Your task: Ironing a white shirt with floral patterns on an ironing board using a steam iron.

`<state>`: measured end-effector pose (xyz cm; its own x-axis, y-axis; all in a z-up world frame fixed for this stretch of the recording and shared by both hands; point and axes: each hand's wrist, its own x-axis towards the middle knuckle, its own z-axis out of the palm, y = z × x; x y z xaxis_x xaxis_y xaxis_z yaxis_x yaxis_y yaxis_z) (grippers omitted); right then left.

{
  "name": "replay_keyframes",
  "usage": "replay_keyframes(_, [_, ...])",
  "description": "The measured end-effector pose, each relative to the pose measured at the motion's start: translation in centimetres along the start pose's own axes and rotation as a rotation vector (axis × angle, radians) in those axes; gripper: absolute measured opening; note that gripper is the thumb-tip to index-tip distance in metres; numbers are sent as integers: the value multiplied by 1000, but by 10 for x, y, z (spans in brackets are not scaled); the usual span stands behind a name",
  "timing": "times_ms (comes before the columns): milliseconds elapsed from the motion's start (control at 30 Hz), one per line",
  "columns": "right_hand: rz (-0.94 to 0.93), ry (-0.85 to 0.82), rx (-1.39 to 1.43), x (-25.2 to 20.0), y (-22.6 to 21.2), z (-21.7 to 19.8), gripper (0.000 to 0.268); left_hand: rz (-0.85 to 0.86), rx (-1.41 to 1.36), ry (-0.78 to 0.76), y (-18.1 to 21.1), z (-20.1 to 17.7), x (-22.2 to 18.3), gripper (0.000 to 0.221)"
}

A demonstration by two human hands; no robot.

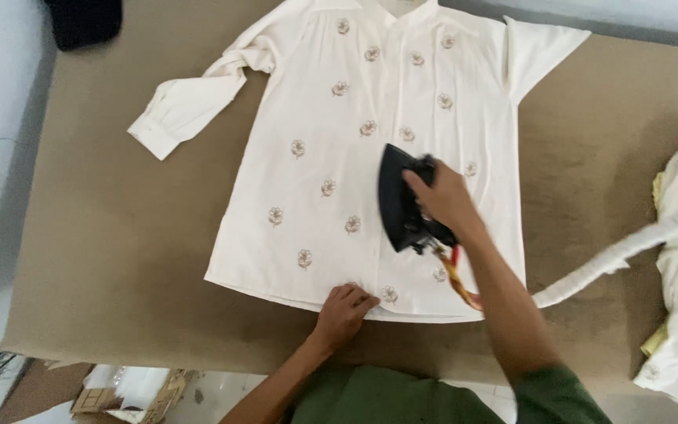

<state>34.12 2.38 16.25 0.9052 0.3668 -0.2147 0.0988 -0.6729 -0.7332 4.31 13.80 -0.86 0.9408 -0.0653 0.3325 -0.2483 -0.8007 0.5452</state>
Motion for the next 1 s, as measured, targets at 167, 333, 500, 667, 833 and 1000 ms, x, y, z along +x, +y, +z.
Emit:
replay_keyframes(167, [155, -45, -284, 77, 29, 100, 70, -44, -55, 10, 1, 14, -16, 13])
replay_keyframes(333, [-17, 50, -91, 68, 17, 88, 56, -9, 11, 39, 6, 14, -17, 13])
replay_keyframes(500, [11, -42, -98, -40, -44, 57, 61, -13, -35, 72, 24, -28, -8, 11])
replay_keyframes(667, [88, -309, -204, -109, -9, 80, 61, 130, -139, 323, 69, -39, 28, 5])
replay_keyframes(833, [156, -331, -302, -93, -35, 24, 75, 173, -221, 442, 99, -31, 86, 3])
replay_keyframes(1000, [114, -194, -314, 46, 47, -14, 86, 114, 48, 72, 99, 56, 80, 47])
